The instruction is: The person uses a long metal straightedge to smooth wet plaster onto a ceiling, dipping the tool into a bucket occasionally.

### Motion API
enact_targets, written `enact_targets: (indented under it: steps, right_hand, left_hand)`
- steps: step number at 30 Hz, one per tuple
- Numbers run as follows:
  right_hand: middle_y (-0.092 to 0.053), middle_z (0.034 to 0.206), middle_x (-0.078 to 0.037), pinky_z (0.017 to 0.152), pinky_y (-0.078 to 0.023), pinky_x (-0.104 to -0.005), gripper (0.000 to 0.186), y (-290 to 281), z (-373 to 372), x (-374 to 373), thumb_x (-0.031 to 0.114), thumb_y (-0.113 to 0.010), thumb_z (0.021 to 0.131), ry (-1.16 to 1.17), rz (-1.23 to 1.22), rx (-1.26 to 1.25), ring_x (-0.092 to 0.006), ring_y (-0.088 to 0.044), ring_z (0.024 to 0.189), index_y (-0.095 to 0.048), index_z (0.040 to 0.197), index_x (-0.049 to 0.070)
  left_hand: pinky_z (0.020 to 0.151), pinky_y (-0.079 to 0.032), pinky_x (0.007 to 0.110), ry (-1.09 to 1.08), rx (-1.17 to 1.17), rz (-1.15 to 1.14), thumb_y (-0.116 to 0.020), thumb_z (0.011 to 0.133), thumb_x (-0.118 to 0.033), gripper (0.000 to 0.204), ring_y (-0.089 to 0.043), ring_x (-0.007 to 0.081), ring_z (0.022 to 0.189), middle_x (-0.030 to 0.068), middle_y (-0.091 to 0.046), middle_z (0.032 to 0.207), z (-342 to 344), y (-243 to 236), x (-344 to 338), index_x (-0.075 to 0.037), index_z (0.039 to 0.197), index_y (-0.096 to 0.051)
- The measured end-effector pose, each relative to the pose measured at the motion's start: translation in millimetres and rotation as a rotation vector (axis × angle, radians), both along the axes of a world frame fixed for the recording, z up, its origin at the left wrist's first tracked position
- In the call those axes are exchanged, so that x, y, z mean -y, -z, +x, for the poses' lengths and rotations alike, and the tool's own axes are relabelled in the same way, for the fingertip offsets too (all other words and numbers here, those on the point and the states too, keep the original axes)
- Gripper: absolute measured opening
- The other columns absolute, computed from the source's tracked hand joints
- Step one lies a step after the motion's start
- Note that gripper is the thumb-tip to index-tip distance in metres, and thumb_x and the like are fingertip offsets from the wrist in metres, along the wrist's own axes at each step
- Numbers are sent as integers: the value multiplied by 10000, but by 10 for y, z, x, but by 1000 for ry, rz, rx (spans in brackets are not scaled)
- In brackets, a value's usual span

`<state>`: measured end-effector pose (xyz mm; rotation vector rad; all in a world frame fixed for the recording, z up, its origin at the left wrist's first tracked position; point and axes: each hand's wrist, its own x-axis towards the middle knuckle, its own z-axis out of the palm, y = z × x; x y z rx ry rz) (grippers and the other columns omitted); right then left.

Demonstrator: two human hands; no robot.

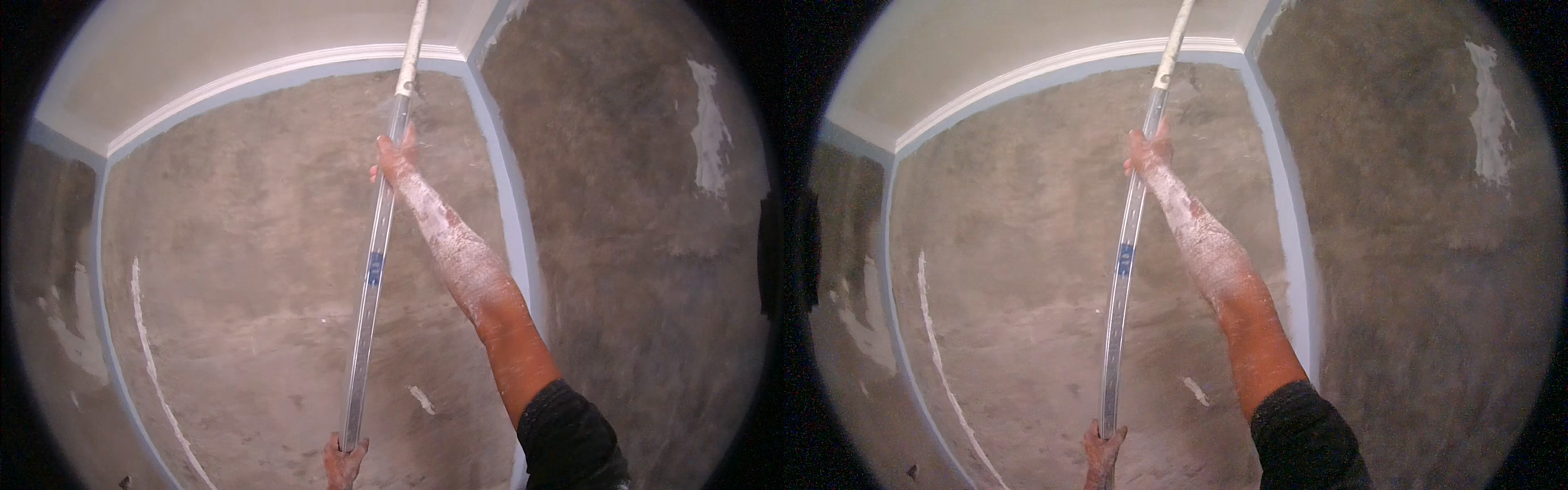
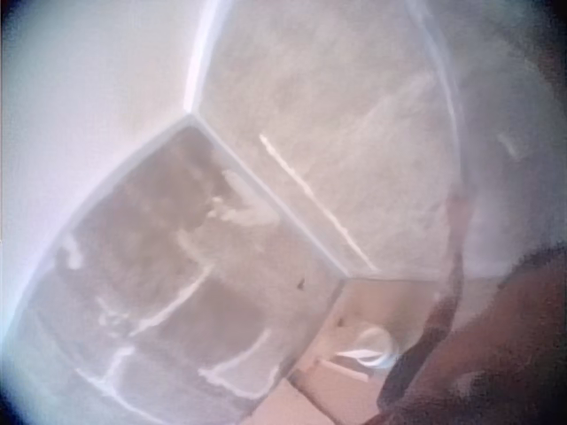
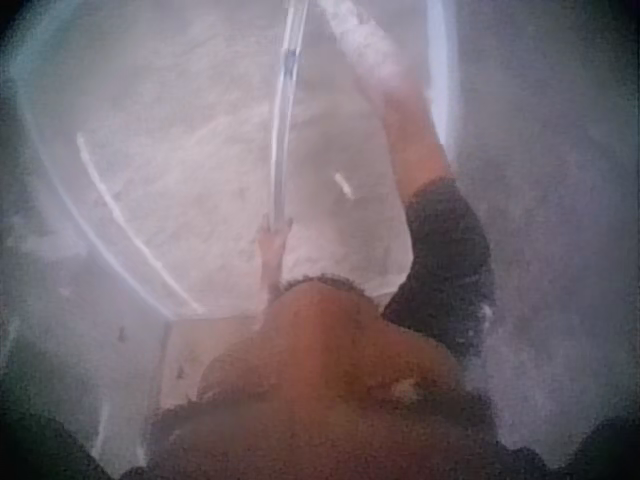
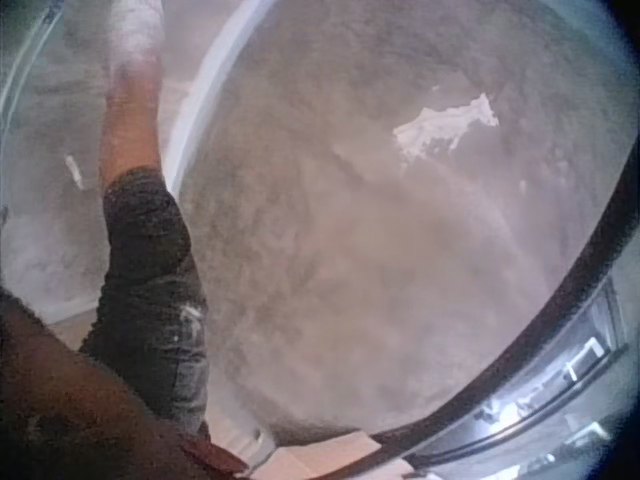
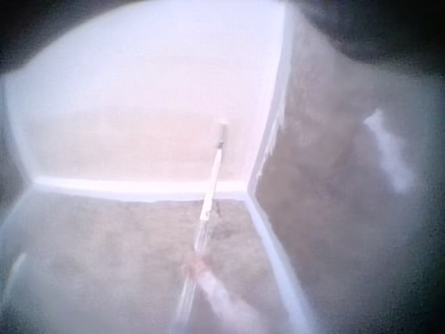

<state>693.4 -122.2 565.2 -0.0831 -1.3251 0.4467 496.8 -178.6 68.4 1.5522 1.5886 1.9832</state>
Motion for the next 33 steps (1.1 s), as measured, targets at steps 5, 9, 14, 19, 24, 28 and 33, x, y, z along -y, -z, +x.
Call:
enact_targets:
  steps: [5,9,14,19,24,28,33]
  right_hand:
    - [-506,1036,-173,358,-494,-328,691,-30,-48,-39,144,-505,859,89,68,-40,-197,-557,454,-126,1435,171]
    - [-506,987,-149,359,-495,-321,627,-20,-39,10,147,-488,864,154,6,-28,-185,-549,455,-182,1411,177]
    - [-496,995,-156,370,-505,-321,609,76,-17,40,159,-488,857,173,29,0,-190,-568,483,-203,1395,171]
    - [-498,954,-160,381,-511,-319,572,125,-18,27,161,-493,847,175,63,-29,-193,-574,499,-230,1356,157]
    - [-491,952,-154,375,-504,-318,620,120,-2,14,153,-500,840,159,5,-11,-195,-570,490,-202,1383,174]
    - [-525,981,-181,376,-493,-323,775,112,-9,-36,174,-525,856,145,37,20,-189,-563,480,-38,1459,146]
    - [-524,1047,-208,370,-489,-316,802,88,-60,-135,169,-543,852,28,32,26,-187,-562,468,-25,1462,122]
  left_hand:
    - [527,-418,325,-108,-18,-54,-791,678,-257,353,-483,130,571,20,-519,614,130,-242,27,-35,740,-524]
    - [536,-431,350,85,-57,-70,-789,674,-279,373,-501,143,570,44,-536,599,-88,-286,-106,-24,753,-528]
    - [546,-444,370,4,-206,-62,-792,670,-288,386,-514,157,564,67,-557,598,-282,-42,-369,-16,748,-529]
    - [558,-455,370,86,-107,-21,-795,671,-333,418,-536,185,563,93,-565,607,-264,22,-451,-15,751,-536]
    - [571,-462,377,48,-82,-8,-798,665,-355,436,-552,204,575,104,-573,619,-247,-20,-330,-13,775,-552]
    - [536,-447,325,36,-50,-20,-795,678,-313,377,-516,139,561,44,-556,611,-138,19,-204,-34,765,-558]
    - [531,-435,281,-2,31,-10,-792,692,-249,317,-501,101,585,7,-552,640,103,157,-94,-41,784,-571]
